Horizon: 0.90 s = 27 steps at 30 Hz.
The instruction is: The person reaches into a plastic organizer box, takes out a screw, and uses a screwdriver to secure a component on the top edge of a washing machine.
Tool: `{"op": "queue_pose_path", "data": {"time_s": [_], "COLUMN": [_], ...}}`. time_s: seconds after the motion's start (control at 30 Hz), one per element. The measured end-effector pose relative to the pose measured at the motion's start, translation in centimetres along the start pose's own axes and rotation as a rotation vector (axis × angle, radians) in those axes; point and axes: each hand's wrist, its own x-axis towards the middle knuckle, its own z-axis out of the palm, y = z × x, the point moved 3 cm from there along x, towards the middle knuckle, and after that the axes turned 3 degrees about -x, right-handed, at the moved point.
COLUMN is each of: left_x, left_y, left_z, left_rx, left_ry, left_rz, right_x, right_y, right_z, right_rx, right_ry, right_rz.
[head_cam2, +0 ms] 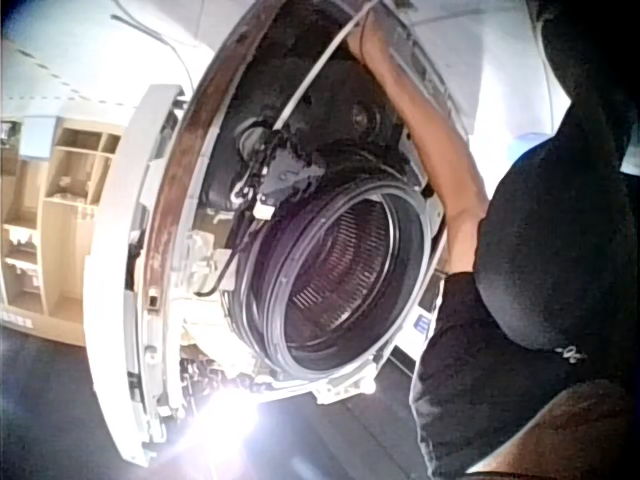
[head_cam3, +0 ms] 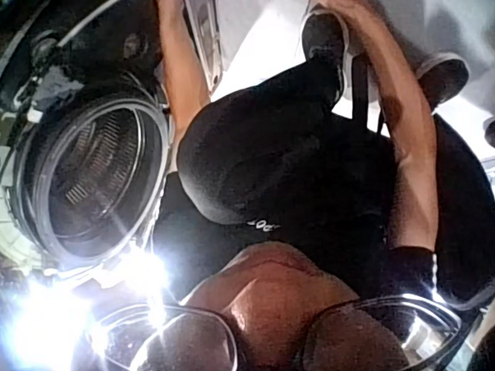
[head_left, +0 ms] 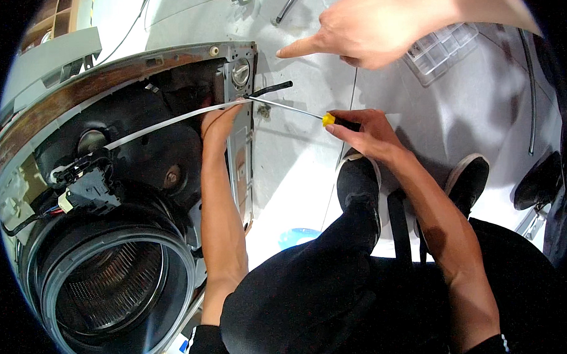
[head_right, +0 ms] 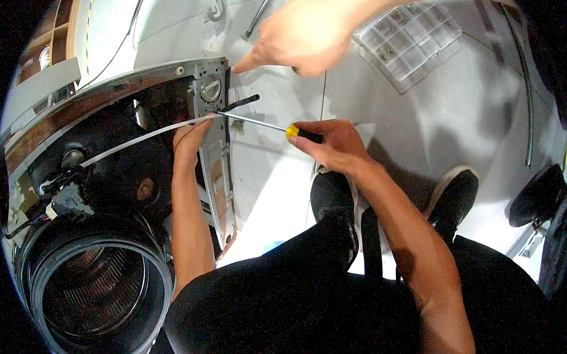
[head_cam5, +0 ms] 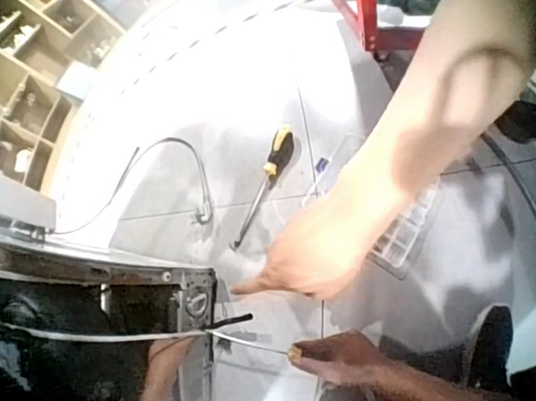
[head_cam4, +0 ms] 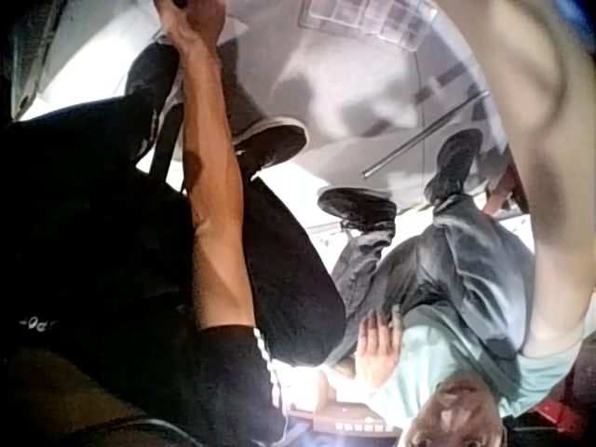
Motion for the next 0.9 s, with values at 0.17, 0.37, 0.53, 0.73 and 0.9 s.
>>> {"op": "queue_pose_path", "data": {"time_s": [0.17, 0.37, 0.53, 0.73, 0.9], "left_x": [0.3, 0.3, 1.7, -0.9, -4.5], "left_y": [0.0, 0.7, -1.0, 1.5, 3.3], "left_z": [0.1, 0.2, -0.2, 0.4, 1.2], "left_rx": [0.052, 0.229, 0.209, 0.3, 0.328], "left_ry": [0.018, 0.087, 0.07, 0.241, 0.499], "left_rz": [0.086, -0.02, 0.058, -0.049, 0.064], "right_x": [0.3, 0.2, -0.1, -0.9, -1.0], "right_y": [-0.1, 0.2, 0.4, 2.7, 4.8], "right_z": [-0.2, -0.7, -1.1, -2.7, -3.5], "right_rx": [-0.028, -0.016, -0.037, 0.0, 0.178], "right_ry": [-0.011, 0.029, 0.085, 0.202, 0.203], "right_rz": [-0.033, -0.114, -0.094, -0.126, -0.006]}}
